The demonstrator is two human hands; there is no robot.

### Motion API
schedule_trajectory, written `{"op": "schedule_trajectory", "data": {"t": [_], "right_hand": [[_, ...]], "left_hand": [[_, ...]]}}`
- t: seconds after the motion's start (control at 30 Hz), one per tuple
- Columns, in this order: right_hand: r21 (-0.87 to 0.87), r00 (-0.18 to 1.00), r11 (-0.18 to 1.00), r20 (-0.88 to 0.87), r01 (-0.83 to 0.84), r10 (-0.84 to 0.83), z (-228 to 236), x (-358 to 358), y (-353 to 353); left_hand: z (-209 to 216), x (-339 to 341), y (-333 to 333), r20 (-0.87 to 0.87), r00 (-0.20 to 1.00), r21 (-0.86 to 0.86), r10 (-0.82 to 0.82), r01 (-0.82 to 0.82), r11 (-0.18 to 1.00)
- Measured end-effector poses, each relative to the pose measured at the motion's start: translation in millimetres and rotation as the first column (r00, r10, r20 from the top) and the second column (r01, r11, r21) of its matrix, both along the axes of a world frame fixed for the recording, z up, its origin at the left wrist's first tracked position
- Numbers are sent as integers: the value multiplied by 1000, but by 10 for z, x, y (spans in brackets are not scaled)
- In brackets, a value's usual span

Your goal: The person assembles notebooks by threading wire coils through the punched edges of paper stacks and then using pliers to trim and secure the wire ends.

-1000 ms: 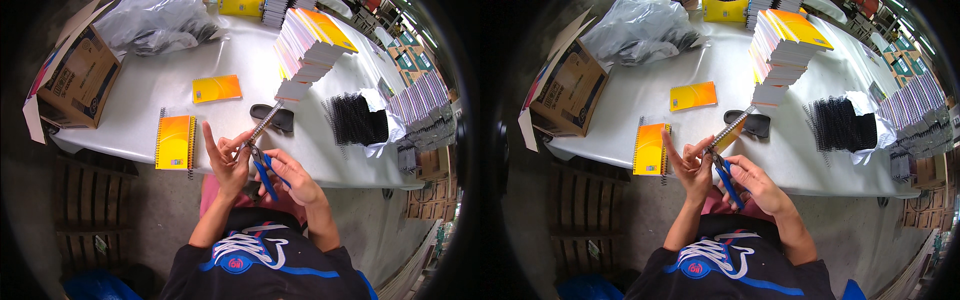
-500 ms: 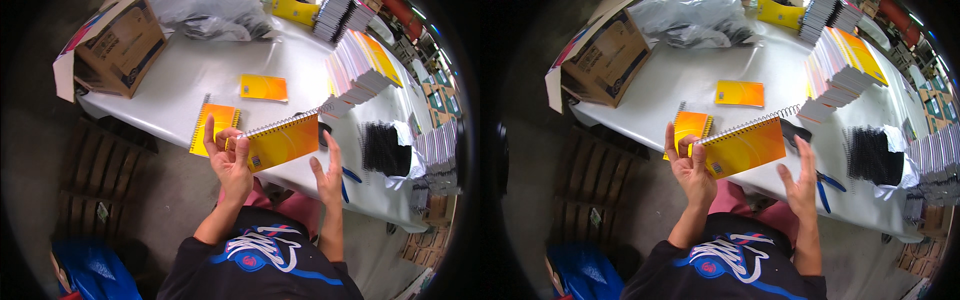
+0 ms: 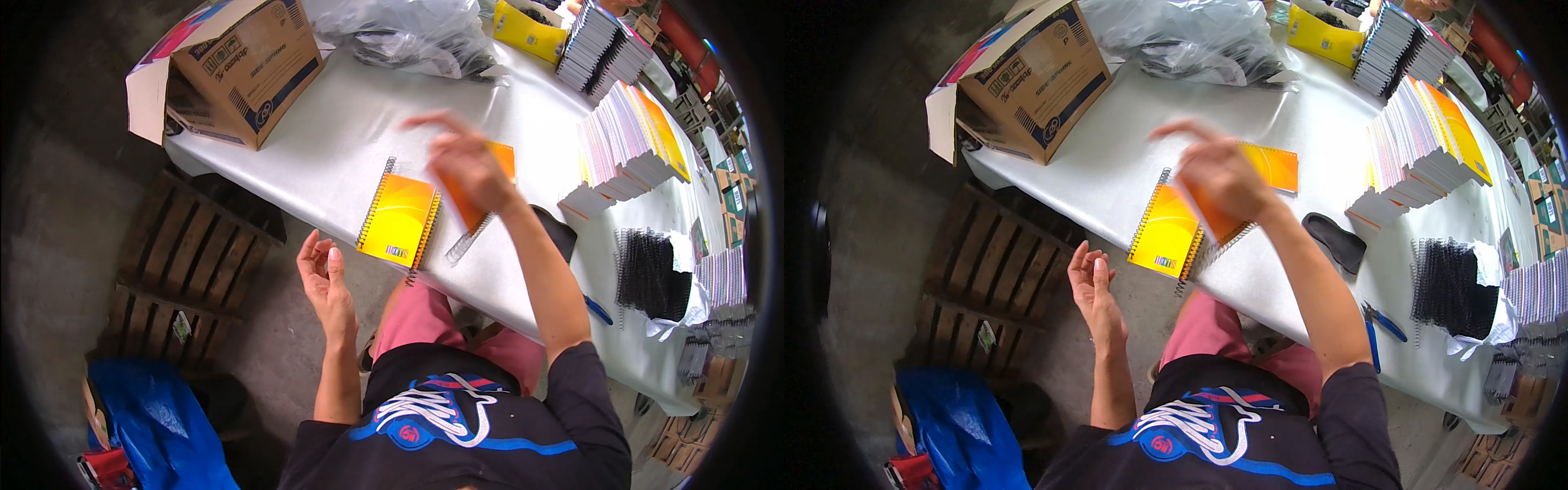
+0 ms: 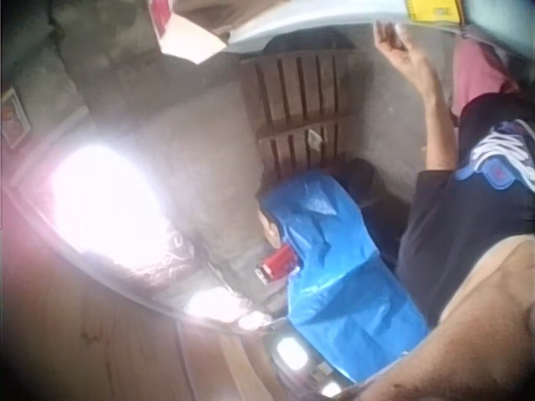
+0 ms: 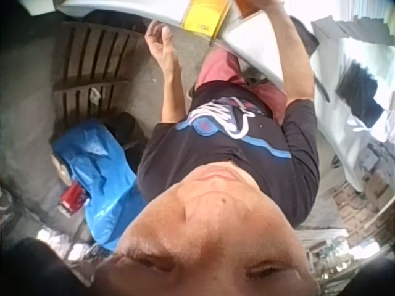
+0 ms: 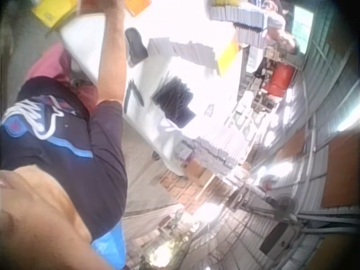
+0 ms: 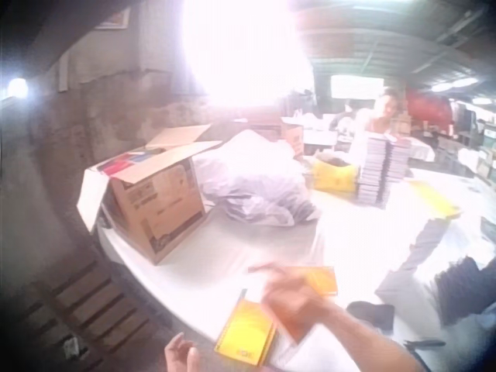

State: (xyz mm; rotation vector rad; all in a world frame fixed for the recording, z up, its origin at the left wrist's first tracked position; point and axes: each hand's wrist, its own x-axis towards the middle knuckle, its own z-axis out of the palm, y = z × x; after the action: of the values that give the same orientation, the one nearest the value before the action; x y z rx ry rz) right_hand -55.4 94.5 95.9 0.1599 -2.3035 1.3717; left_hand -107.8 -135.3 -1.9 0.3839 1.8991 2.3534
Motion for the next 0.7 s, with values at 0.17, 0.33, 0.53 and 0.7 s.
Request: {"op": "schedule_trajectory", "data": {"t": [0.17,0.33,0.53,0.7], "right_hand": [[589,941,754,318,-292,117,-309,-330,-492],[410,988,901,-118,143,-103,-529,-198,-273],[283,896,885,144,370,-421,-1143,123,133],[542,681,614,101,574,-725,-1005,-20,-460]], "left_hand": [[-184,29,157,63,996,26,-67,65,998],[-220,56,165,-49,986,-92,-162,157,983],[-289,-29,170,-460,811,-445,-362,142,884],[-518,-136,155,-329,903,-178,-277,229,957]]}}
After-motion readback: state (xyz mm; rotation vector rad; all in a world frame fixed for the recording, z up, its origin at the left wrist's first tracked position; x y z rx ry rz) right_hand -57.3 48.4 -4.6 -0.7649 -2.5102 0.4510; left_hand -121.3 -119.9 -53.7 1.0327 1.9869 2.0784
